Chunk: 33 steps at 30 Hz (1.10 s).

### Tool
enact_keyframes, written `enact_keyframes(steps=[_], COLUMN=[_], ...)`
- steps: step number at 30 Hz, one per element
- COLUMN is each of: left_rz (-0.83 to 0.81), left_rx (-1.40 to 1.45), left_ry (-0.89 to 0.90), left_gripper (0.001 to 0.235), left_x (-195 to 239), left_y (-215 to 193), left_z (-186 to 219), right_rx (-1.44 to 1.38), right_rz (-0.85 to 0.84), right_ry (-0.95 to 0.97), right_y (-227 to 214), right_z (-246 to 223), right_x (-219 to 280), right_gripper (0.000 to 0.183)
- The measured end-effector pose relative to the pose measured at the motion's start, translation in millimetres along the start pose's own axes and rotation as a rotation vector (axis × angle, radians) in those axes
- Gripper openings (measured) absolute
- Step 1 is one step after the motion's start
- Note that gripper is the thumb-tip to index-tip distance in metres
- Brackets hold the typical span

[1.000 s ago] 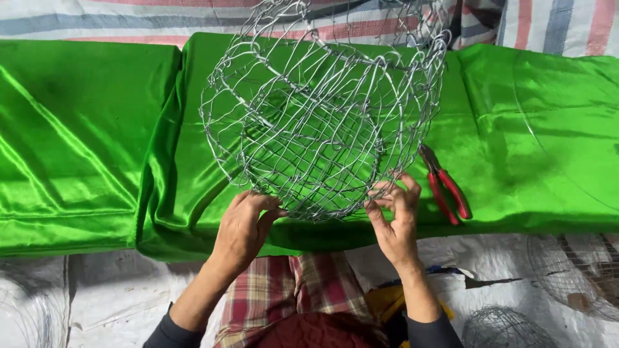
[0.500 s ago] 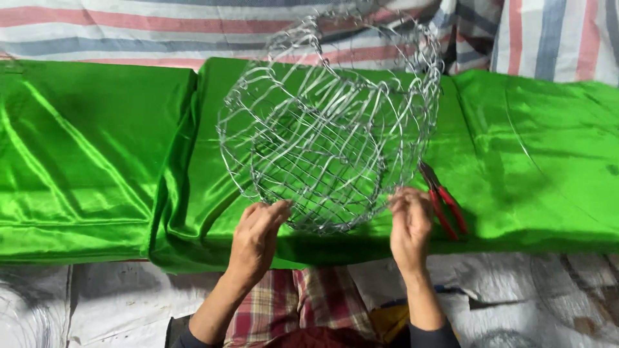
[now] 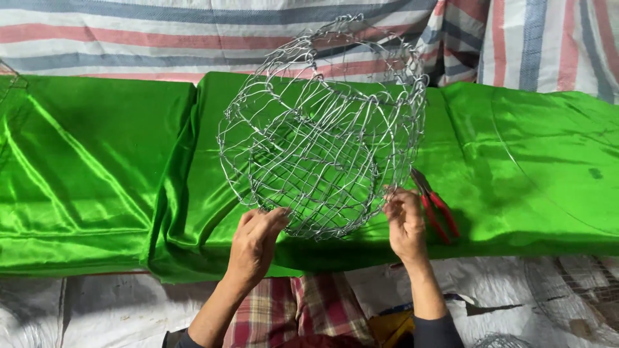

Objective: Inspecting and adjusting the structure of a wire mesh basket

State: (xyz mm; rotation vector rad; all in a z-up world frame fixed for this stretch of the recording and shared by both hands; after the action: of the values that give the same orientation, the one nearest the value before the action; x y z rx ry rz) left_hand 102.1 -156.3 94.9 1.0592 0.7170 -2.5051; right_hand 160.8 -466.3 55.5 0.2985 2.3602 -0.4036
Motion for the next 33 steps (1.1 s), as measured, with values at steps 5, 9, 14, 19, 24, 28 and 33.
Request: enact_keyframes(steps=[5,9,14,19,24,28,33], left_rz=[-0.087,0.001,0.413,0.490,0.288,0.163,0.085], left_rx=[-0.035,-0.135,0.086,0.224,0.249,0.059,-0.086], left_ry=[-0.002,0.094,-0.122,-0.329,-0.474,-0.479,-0.468], left_gripper=[0.028,0.030,0.019,0.050,0.080,0.063,0.066], left_x=[-9.0,-22.7,-67.2,-93.1,-105.9,-101.8,-102.2], left_y=[-4.6,-23.8,-43.6,-25.8,-8.3,-0.8,-3.1], left_z=[13.9,29.8,0.1,-74.6,-99.0,-99.1,-97.7], right_rx=[-0.140,0.239,0.154,0.429,0.664,0.678,0.653], right_rz=[-0.061,-0.003,0.183,0.180,0.067,-0.114,-0.147], right_ry=[0.204,0.052,-0.104,-0.434,-0.521,-0.571,-0.537], right_y=[-1.3,-11.1,12.1,67.2,108.8,133.0,138.8], right_z=[6.9,-57.4,-139.9,-202.9,-232.5,-217.6,-215.1], right_x=[7.0,-28.9,-74.0,-110.2,-157.5,-160.9,-162.0], right_gripper=[0.036,0.019,0.023,0.027,0.059,0.061,0.063])
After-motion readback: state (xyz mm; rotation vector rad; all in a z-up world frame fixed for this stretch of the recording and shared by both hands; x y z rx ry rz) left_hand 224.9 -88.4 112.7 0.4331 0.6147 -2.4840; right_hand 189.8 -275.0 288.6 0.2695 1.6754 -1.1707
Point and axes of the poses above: each hand's wrist, its own x-axis away from the middle knuckle, its own y-axis out of the palm, z = x × y, the point moved 5 cm from there along -x, towards the middle knuckle, and after that the axes turned 8 degrees about z, right-handed, at the moved point
